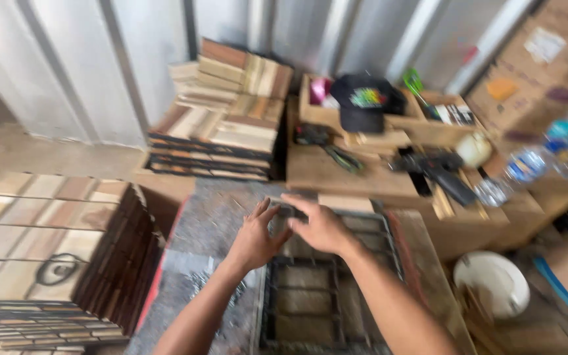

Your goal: Assembling decorative wooden tiles by screwing a lattice frame to a base and arranging wooden slats into a pattern.

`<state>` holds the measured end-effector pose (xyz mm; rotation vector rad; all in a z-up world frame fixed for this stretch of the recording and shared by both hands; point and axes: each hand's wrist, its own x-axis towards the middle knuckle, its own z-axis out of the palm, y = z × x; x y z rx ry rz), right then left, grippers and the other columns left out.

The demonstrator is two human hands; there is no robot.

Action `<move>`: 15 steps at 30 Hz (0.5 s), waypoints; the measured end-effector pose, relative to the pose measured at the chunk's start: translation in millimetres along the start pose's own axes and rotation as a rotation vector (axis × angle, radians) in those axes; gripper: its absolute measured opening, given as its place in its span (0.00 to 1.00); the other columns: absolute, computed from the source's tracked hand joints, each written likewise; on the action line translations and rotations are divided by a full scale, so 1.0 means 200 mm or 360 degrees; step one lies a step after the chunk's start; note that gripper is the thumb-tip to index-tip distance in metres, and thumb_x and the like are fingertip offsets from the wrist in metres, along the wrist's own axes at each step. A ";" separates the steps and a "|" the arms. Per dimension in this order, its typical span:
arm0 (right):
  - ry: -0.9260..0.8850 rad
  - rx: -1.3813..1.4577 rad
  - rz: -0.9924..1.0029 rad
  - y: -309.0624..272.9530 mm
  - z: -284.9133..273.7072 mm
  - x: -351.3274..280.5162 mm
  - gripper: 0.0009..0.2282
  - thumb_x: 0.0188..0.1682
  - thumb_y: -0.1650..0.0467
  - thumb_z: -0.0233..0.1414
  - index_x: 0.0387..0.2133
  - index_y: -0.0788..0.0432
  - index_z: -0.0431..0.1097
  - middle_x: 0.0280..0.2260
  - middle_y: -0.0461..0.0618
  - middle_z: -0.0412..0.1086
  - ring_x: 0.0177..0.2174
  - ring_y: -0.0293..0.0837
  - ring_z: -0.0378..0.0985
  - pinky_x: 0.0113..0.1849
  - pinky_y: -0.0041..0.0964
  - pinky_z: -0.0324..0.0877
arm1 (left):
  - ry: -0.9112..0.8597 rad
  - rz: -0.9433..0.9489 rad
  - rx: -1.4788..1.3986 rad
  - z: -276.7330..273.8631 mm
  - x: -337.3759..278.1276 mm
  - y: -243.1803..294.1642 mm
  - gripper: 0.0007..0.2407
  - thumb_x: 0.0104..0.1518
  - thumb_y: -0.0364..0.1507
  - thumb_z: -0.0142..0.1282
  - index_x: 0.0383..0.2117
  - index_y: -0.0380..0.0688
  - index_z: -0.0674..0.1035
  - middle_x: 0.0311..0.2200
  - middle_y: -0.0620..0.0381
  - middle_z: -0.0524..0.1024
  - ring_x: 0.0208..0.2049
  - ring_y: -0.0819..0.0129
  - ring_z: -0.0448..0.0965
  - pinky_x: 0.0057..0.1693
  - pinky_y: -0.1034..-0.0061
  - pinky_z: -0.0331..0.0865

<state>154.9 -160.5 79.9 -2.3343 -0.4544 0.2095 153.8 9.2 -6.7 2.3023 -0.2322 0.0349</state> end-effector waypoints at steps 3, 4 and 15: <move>-0.0060 0.0022 -0.0347 0.21 -0.06 -0.42 0.24 0.48 0.74 0.54 0.61 0.58 0.66 0.65 0.61 0.59 0.64 0.67 0.54 0.60 0.61 0.57 | -0.0343 0.0134 0.0134 0.10 -0.27 0.11 0.27 0.53 0.36 0.65 0.60 0.47 0.73 0.69 0.47 0.59 0.71 0.44 0.53 0.66 0.30 0.51; -0.0002 0.0033 -0.0272 0.28 -0.07 -0.57 0.24 0.48 0.74 0.54 0.61 0.58 0.66 0.65 0.61 0.59 0.64 0.67 0.54 0.60 0.61 0.57 | -0.0422 0.0188 0.0132 0.20 -0.36 0.04 0.27 0.53 0.36 0.65 0.60 0.47 0.73 0.69 0.47 0.59 0.71 0.44 0.53 0.66 0.30 0.51; 0.1058 0.0257 0.0765 1.00 -0.16 -2.07 0.21 0.53 0.63 0.49 0.59 0.55 0.67 0.61 0.49 0.67 0.61 0.42 0.67 0.60 0.34 0.60 | 0.0113 0.1098 0.0609 0.49 -0.79 -0.04 0.33 0.53 0.45 0.41 0.72 0.70 0.56 0.76 0.60 0.50 0.78 0.59 0.42 0.65 0.12 0.33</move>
